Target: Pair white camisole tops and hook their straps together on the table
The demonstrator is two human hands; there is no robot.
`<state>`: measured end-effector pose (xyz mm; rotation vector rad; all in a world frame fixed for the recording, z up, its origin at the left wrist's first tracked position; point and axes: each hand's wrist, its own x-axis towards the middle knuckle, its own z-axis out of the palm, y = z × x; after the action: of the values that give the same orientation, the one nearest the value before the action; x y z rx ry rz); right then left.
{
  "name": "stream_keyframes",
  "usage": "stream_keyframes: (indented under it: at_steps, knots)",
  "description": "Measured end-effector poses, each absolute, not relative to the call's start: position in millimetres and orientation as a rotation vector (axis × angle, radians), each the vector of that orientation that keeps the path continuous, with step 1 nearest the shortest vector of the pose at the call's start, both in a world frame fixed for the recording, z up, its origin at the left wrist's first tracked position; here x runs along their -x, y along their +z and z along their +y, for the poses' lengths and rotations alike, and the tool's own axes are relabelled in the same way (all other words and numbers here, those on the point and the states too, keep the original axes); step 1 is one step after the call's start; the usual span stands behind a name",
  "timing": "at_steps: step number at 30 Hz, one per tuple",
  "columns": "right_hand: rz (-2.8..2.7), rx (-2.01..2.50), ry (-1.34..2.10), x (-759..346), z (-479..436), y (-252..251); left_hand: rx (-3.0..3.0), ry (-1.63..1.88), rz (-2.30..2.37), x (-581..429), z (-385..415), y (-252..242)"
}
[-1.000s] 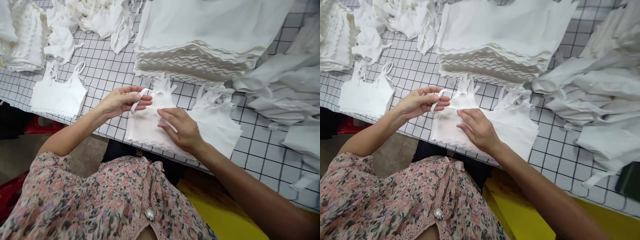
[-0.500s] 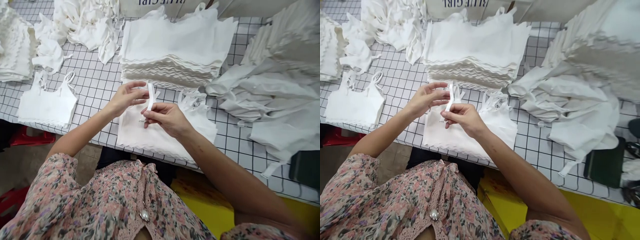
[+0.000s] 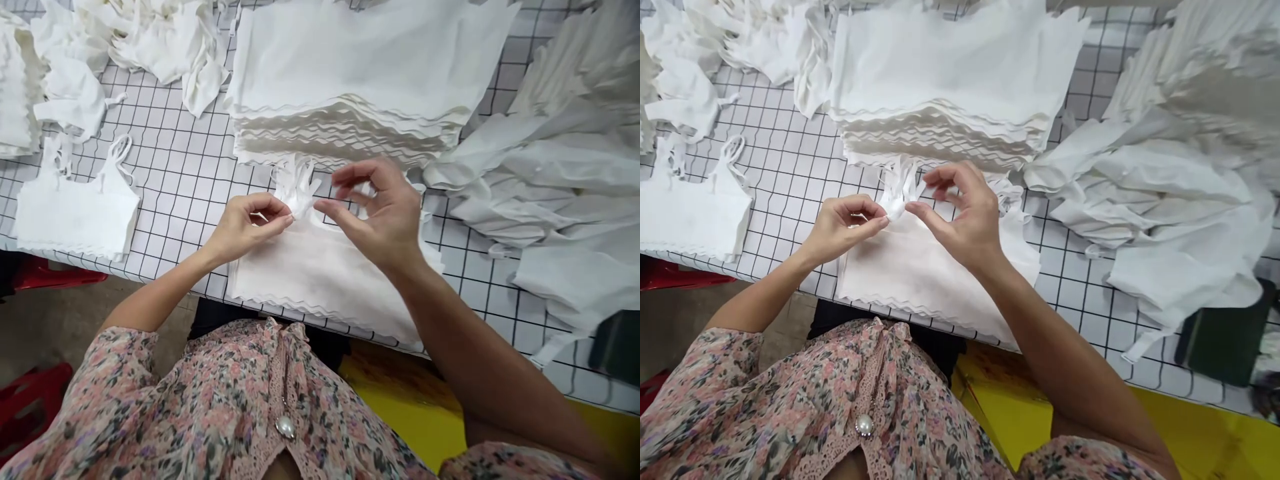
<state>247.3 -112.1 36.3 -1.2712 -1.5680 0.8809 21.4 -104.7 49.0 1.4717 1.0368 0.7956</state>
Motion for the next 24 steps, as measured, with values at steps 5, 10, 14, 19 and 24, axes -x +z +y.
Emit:
stream_keyframes:
  at_steps: [5,10,14,19,24]
  knots:
    - [-2.088,1.083,0.817,-258.2,-107.3,42.5,-1.774,0.735,0.952,-25.4,-100.7,62.0]
    - [-2.049,1.179,0.744,-261.9,-110.5,36.5,-1.961,0.716,1.005,-33.5,-104.9,43.4]
    - [-1.990,1.249,0.696,-266.4,-121.0,31.8,-2.213,0.570,1.194,-34.8,-114.7,18.8]
    - [-1.941,1.291,0.762,-264.2,-135.5,22.5,-2.262,0.524,1.221,-36.3,-122.6,7.8]
    - [-1.907,1.310,0.743,-259.0,-143.3,13.6,-2.202,0.546,1.164,-40.2,-123.4,8.1]
